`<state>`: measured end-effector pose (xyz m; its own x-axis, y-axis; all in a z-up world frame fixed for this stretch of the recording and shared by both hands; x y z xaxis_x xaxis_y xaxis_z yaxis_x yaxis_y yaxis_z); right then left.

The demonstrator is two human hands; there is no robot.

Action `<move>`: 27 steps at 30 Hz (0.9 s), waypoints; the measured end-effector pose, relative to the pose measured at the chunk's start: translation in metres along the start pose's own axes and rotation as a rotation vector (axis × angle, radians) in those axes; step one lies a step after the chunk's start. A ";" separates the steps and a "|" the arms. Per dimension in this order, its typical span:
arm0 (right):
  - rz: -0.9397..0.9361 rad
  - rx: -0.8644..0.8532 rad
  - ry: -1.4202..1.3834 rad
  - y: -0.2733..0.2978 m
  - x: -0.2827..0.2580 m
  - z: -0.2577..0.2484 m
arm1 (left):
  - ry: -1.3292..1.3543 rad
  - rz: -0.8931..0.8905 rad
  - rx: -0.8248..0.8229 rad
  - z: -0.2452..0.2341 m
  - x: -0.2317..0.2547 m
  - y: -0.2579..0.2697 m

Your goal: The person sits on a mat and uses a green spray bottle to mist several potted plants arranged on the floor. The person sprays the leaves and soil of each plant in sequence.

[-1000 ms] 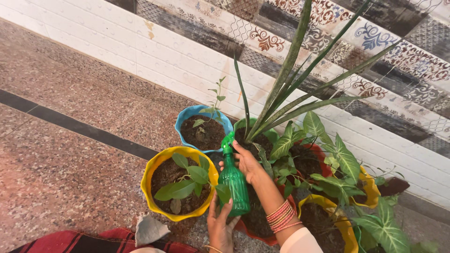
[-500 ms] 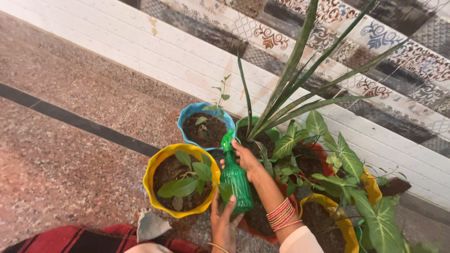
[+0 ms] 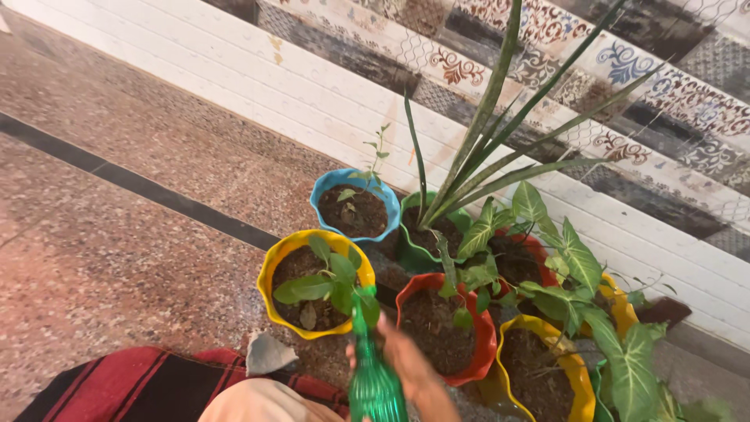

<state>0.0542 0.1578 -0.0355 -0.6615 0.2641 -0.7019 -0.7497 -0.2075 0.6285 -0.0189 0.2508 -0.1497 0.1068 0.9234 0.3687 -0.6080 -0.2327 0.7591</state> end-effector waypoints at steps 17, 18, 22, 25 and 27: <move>0.041 -0.186 -0.201 0.022 0.037 0.005 | -0.029 0.232 0.186 -0.073 0.082 -0.030; 0.023 -0.196 -0.194 0.023 0.034 0.008 | -0.034 0.240 0.188 -0.075 0.083 -0.030; 0.005 -0.135 -0.211 0.025 0.028 0.005 | -0.055 0.245 0.187 -0.077 0.081 -0.026; 0.008 -0.158 -0.254 0.025 0.027 0.004 | -0.050 0.257 0.193 -0.076 0.083 -0.025; -0.004 -0.157 -0.268 0.023 0.029 -0.002 | -0.056 0.249 0.196 -0.081 0.079 -0.022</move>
<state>0.0175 0.1591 -0.0415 -0.6453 0.4996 -0.5779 -0.7600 -0.3434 0.5518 -0.0604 0.3536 -0.1804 0.0204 0.8136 0.5810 -0.4580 -0.5090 0.7288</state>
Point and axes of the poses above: each hand's wrist, its own y-axis away from the middle knuckle, its own z-axis out of the palm, x = y × z, the point moved 10 cm from there along -y, towards the middle knuckle, and after that the axes turned 12 degrees about x, right-handed, at the moved point
